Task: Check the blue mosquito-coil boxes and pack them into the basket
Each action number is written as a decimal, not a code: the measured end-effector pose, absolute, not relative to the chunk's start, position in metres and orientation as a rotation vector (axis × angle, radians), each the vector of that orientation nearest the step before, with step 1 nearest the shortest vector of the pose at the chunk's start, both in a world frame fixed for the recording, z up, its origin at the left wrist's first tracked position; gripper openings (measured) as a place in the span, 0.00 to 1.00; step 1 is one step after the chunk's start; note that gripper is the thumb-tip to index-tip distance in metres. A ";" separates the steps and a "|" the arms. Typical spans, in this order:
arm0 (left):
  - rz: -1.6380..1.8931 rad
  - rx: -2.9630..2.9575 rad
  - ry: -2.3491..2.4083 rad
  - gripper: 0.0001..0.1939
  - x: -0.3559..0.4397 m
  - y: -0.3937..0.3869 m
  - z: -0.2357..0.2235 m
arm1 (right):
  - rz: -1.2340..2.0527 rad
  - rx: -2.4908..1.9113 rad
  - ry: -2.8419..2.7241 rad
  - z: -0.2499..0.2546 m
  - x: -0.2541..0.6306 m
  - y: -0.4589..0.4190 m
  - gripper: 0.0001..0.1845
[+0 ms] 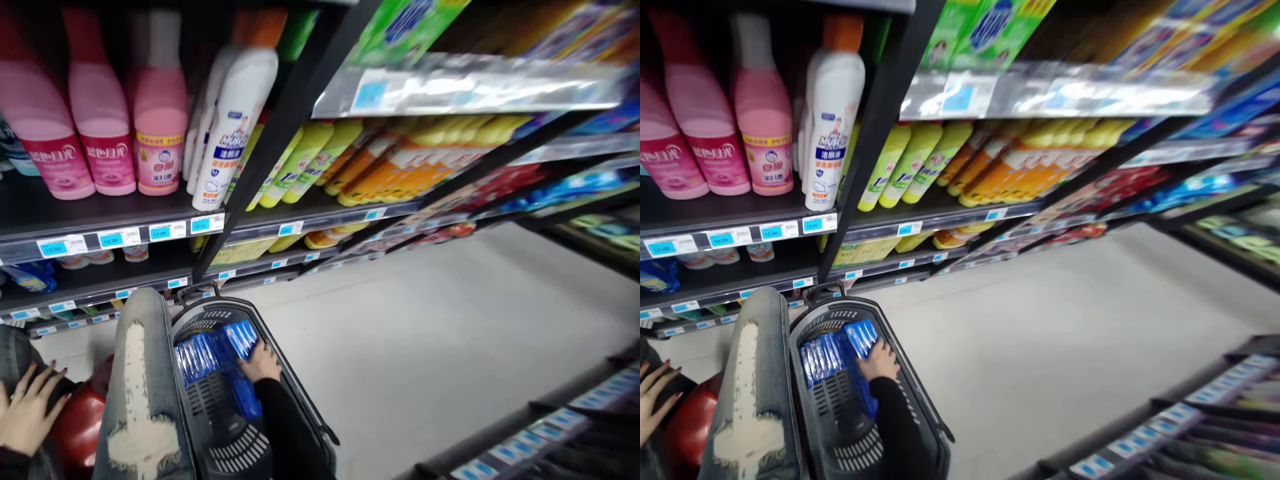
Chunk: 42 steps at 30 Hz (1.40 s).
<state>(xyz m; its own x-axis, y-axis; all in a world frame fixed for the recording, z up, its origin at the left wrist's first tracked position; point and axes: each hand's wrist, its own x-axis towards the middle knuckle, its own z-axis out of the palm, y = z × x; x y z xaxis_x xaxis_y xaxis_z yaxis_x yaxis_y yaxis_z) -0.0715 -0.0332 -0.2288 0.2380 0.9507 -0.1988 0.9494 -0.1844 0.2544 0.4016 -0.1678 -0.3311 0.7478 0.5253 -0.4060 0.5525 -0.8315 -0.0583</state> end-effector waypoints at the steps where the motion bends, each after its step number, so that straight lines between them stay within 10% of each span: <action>1: 0.177 2.068 1.686 0.21 -0.060 -0.037 -0.225 | -0.562 2.902 0.994 -0.307 0.396 -0.175 0.44; 8: 0.444 0.548 0.689 0.28 0.048 -0.065 -0.141 | 0.553 2.885 2.090 -0.128 0.302 -0.199 0.46; 15: 0.766 0.530 0.413 0.42 0.038 -0.053 -0.026 | 1.327 2.059 2.793 -0.060 0.219 -0.168 0.29; 21: 0.951 0.484 0.569 0.35 0.007 -0.057 -0.014 | 0.504 1.608 3.276 -0.003 0.191 -0.147 0.33; 25: 1.163 0.414 0.619 0.35 0.005 -0.057 -0.019 | 0.111 2.079 3.331 0.033 0.182 -0.142 0.39; 29: 1.345 0.484 0.607 0.40 0.003 -0.060 -0.023 | -0.990 2.692 2.921 0.035 0.180 -0.113 0.38; 36: 1.395 0.709 0.571 0.52 -0.006 -0.062 -0.032 | -2.555 2.308 2.415 0.006 0.172 -0.096 0.37; 42: 1.261 0.701 0.540 0.46 -0.009 -0.058 -0.032 | -3.203 2.209 1.735 -0.013 0.166 -0.110 0.37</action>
<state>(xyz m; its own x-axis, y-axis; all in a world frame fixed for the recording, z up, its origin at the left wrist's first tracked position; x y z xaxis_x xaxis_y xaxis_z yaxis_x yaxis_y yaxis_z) -0.0090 -0.0579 -0.0316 0.2310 0.9729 0.0108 -0.6636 0.1494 0.7330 0.1663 -0.1097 -0.0130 -0.0509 0.9797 -0.1939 -0.3725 -0.1988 -0.9065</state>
